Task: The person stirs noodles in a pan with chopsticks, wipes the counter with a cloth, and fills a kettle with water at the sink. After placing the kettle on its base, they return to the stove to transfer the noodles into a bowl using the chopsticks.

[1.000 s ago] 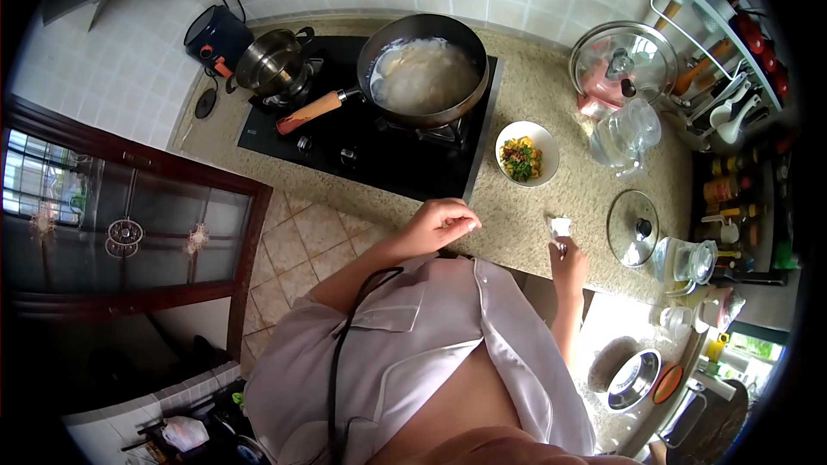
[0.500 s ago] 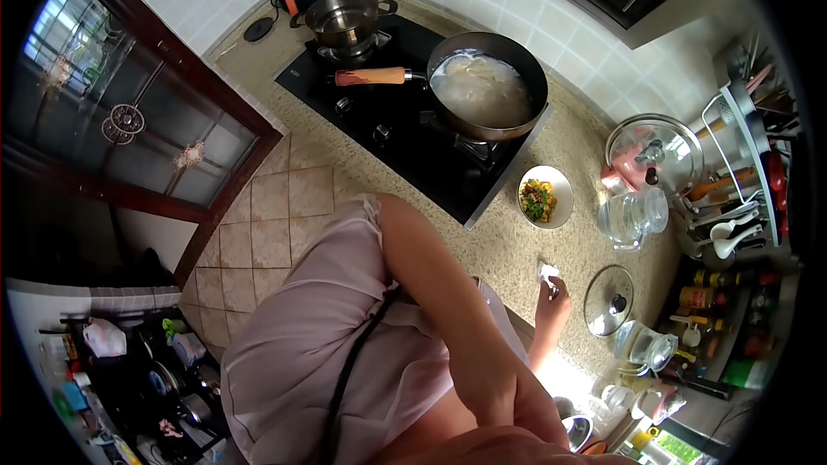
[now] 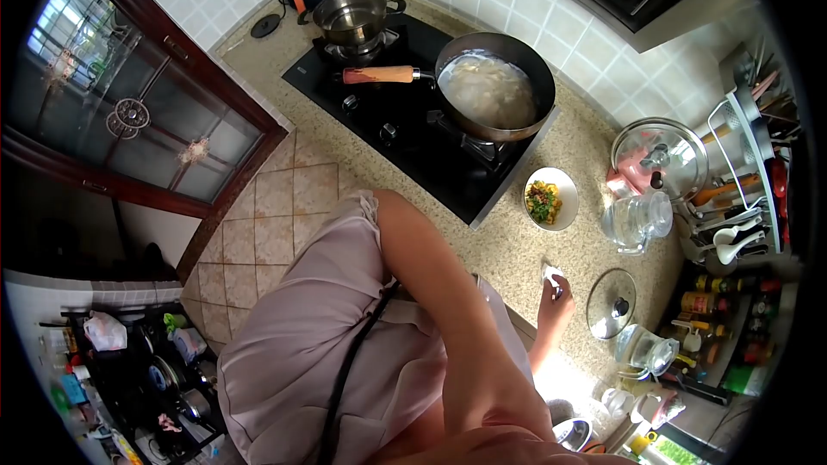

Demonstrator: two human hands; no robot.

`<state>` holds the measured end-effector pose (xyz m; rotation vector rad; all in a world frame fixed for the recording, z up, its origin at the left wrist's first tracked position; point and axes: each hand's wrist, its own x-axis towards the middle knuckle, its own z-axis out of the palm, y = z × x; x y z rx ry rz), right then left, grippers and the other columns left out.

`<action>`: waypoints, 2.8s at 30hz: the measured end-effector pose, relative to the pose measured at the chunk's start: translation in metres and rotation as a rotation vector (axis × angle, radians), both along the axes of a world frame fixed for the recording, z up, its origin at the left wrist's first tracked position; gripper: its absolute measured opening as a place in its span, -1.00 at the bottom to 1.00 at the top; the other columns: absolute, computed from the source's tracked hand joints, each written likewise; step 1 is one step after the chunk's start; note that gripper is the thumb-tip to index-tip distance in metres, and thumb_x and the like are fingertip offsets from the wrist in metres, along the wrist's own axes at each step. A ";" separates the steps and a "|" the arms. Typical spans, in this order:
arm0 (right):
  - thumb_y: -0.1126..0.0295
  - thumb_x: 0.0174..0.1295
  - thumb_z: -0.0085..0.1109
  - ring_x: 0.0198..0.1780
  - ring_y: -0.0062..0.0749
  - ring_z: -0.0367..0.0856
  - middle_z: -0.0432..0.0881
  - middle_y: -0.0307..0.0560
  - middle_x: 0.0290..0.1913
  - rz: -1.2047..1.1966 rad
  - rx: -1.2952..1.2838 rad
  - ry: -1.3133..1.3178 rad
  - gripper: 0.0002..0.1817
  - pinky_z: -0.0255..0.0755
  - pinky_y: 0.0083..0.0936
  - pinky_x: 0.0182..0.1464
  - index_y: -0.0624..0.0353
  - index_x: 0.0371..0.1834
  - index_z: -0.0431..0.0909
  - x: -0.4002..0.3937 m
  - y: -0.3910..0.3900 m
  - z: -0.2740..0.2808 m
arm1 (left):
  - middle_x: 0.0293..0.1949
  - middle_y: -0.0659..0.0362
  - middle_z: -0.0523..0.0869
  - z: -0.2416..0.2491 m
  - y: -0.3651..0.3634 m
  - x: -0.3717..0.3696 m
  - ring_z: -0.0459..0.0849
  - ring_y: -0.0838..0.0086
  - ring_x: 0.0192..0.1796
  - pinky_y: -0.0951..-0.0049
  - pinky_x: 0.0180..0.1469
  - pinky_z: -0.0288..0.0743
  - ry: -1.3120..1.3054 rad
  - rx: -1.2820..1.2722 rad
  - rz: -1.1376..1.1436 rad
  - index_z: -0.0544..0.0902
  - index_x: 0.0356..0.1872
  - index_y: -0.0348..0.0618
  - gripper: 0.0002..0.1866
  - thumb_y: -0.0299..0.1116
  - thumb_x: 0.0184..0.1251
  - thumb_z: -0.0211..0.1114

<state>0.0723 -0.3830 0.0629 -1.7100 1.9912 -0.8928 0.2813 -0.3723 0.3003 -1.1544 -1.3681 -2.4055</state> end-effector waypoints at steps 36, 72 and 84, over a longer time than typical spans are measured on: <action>0.43 0.18 0.20 -0.27 -0.09 0.69 0.68 0.18 -0.26 0.171 0.086 0.055 -0.76 0.55 -0.33 -0.21 0.28 -0.10 0.60 0.039 -0.034 0.039 | -0.40 0.01 0.56 -0.015 -0.003 0.044 0.54 0.17 -0.28 0.19 -0.24 0.38 0.322 -0.155 0.504 0.57 -0.45 -0.24 -0.66 -0.15 0.18 0.40; -0.04 0.46 -0.24 -0.53 -0.55 0.35 0.41 -0.22 -0.56 0.075 -0.319 -0.238 -0.40 0.14 -0.61 -0.46 0.26 -0.53 0.46 0.081 -0.103 0.162 | -0.36 0.25 0.60 -0.156 -0.111 0.235 0.55 0.66 -0.28 0.62 -0.18 0.46 -1.041 0.186 1.496 0.60 -0.20 -0.26 -0.84 -0.40 0.44 0.11; 0.28 0.21 0.29 -0.60 -0.57 0.42 0.48 -0.16 -0.56 0.482 -0.281 -0.208 -0.71 0.28 -0.58 -0.53 0.31 -0.47 0.56 0.172 -0.280 0.145 | -0.29 0.23 0.64 -0.169 -0.106 0.290 0.58 0.64 -0.22 0.62 -0.12 0.48 -1.079 0.194 1.537 0.59 -0.15 -0.28 -0.83 -0.39 0.42 0.13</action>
